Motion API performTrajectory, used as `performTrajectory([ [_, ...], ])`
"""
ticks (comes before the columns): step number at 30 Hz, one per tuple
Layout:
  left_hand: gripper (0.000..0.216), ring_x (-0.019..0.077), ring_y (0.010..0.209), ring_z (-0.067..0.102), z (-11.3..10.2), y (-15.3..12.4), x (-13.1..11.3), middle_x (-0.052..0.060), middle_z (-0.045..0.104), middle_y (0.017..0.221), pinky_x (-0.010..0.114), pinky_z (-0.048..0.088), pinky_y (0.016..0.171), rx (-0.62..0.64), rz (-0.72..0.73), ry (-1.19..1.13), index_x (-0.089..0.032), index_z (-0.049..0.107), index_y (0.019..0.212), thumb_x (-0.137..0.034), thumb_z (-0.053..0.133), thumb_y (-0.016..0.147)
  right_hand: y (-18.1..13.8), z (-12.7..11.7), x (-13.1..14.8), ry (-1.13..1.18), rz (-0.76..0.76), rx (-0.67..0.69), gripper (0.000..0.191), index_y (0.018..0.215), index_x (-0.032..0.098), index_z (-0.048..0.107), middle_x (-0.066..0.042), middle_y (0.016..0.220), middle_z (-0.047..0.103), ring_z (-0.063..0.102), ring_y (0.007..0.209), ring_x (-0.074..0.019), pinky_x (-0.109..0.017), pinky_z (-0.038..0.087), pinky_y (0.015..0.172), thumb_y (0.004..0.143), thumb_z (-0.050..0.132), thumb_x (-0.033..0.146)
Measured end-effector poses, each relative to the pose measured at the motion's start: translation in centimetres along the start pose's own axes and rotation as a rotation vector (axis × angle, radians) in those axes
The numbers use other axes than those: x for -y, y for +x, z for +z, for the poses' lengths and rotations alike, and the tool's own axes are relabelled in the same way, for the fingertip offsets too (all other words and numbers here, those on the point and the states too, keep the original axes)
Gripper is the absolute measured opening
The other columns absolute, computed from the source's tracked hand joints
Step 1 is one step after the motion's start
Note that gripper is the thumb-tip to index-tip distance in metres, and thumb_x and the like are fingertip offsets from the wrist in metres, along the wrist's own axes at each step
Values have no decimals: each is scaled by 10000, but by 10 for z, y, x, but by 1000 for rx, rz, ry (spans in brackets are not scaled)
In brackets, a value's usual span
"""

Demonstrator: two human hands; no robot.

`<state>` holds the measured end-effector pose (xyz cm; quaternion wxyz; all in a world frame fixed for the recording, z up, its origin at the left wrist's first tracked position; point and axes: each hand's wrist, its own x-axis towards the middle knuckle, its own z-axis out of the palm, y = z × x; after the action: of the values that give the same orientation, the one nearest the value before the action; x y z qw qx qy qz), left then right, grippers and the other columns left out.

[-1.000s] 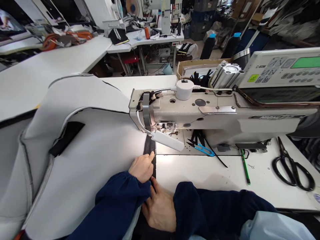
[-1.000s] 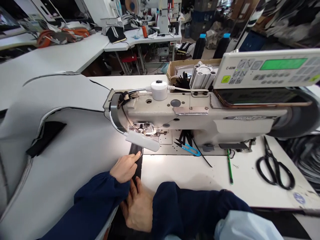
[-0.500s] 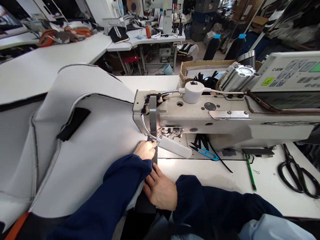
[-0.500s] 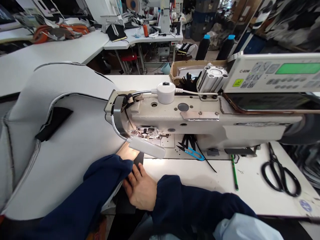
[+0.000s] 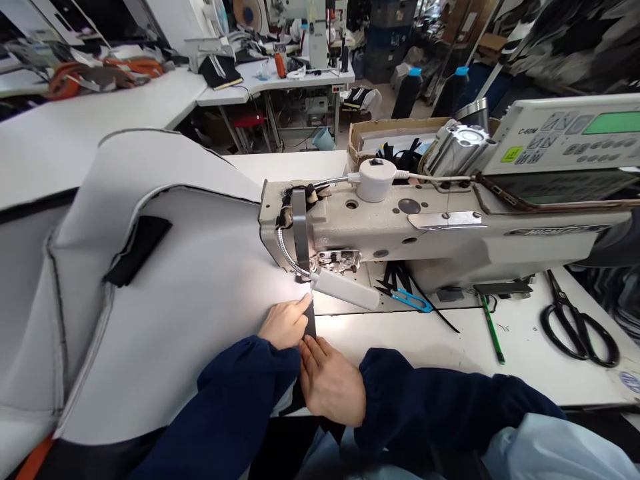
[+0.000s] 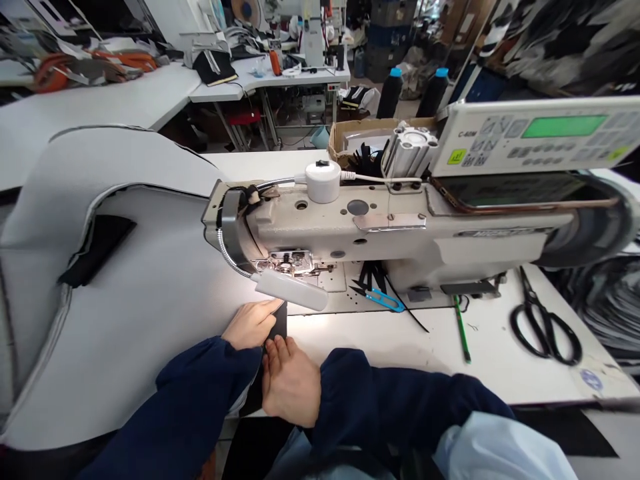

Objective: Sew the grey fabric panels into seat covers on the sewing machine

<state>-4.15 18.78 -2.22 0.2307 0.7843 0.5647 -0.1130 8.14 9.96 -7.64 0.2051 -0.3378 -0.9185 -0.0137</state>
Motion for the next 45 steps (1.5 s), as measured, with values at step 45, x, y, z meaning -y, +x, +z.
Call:
performTrajectory([
  [45, 409, 226, 1135, 505, 51, -68, 38, 109, 566, 1226, 368, 483, 876, -346, 664, 342, -177, 558, 1183, -90, 341, 848, -29, 15, 65, 116, 236, -192, 318, 1109, 8, 582, -193, 1212, 548, 466, 1192, -283, -423, 410, 1018, 901, 367, 116],
])
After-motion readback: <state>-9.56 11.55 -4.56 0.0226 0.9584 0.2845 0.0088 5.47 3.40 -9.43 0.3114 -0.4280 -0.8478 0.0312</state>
